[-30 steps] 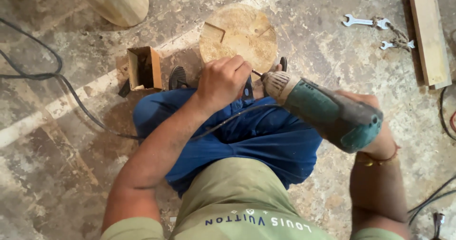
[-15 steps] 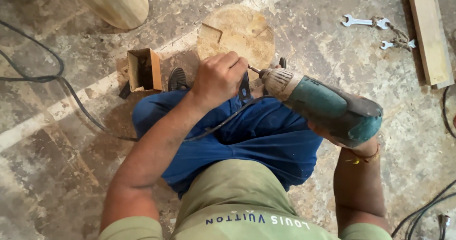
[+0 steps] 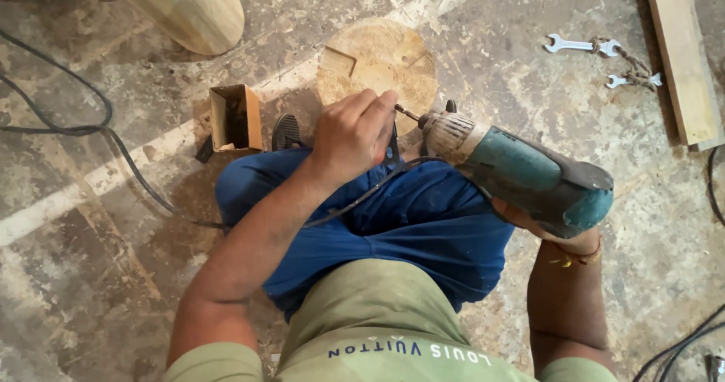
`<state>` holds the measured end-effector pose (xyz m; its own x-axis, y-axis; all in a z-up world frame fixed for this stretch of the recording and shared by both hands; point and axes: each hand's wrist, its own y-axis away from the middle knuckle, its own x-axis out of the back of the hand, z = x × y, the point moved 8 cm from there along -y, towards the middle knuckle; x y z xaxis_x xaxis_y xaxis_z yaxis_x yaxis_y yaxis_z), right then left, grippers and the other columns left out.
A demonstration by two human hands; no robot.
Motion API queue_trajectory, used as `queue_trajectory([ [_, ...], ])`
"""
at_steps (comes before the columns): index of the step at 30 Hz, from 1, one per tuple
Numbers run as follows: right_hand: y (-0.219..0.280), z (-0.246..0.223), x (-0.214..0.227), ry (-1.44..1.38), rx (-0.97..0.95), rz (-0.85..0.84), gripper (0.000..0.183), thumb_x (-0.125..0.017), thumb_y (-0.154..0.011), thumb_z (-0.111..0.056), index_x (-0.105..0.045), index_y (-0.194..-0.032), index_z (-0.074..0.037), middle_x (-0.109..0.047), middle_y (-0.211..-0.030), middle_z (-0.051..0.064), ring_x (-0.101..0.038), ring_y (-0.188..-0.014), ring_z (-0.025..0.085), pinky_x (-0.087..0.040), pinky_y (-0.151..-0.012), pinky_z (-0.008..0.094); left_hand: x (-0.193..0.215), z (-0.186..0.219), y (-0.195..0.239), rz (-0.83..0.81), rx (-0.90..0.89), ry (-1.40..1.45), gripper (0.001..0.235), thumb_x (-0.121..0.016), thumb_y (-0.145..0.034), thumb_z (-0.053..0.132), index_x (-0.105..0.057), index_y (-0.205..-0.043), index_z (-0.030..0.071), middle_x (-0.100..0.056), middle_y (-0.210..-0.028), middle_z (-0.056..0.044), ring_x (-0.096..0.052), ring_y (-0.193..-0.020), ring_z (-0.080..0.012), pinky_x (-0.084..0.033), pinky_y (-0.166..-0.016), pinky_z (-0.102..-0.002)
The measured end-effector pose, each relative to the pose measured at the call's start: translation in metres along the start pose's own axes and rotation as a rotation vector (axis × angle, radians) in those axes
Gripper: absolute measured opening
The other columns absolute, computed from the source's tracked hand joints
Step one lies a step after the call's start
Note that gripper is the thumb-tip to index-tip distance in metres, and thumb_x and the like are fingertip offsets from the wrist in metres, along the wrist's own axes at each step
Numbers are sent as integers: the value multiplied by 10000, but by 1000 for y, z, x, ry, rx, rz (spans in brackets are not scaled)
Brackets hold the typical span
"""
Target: The person sits on the workshop floor and uses a corded power drill to drive screws through a flat metal bracket into the end of a cylindrical wooden furniture leg. They position the bracket, drive a screw, then reach into a small cardboard box to retrieve another screw and repeat the process on additional brackets.
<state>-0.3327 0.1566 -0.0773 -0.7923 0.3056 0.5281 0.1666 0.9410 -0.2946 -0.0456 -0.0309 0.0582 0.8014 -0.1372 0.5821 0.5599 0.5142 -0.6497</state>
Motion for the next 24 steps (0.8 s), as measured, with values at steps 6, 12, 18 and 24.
queue_trajectory([
  [6, 5, -18, 35, 12, -15, 47, 696, -847, -822, -40, -520, -1436, -42, -649, -1234, 128, -671, -1097, 224, -555, -1006, 370, 17, -11, 52, 260, 374, 335, 127, -706, -1007, 88, -618, -1071, 23, -588, -816, -53, -546, -667, -147, -449, -606, -297],
  [12, 7, -100, 77, 26, -34, 76, 739, -849, -833, -31, -488, -1478, -51, -628, -1276, 136, -654, -1136, 241, -543, -1042, 391, -64, -21, 150, 318, 946, 1042, 241, -676, -1034, 256, -592, -957, 45, -539, -774, 50, -449, -660, -37, -380, -601, -215],
  [18, 17, -105, 90, 29, -32, 72, 783, -851, -845, -22, -457, -1520, -60, -606, -1318, 145, -636, -1176, 257, -531, -1078, 413, -93, -12, 142, 144, 1058, 1132, 373, -649, -1016, 400, -622, -922, 40, -596, -776, 27, -529, -710, -51, -439, -662, -220],
  [24, 25, -108, 103, 47, -52, 99, 827, -853, -856, -12, -426, -1562, -69, -584, -1360, 152, -619, -1216, 274, -518, -1114, 434, -106, -17, 131, 67, 1165, 1179, 427, -636, -1012, 436, -639, -837, 46, -585, -698, 11, -513, -634, -63, -406, -589, -233],
])
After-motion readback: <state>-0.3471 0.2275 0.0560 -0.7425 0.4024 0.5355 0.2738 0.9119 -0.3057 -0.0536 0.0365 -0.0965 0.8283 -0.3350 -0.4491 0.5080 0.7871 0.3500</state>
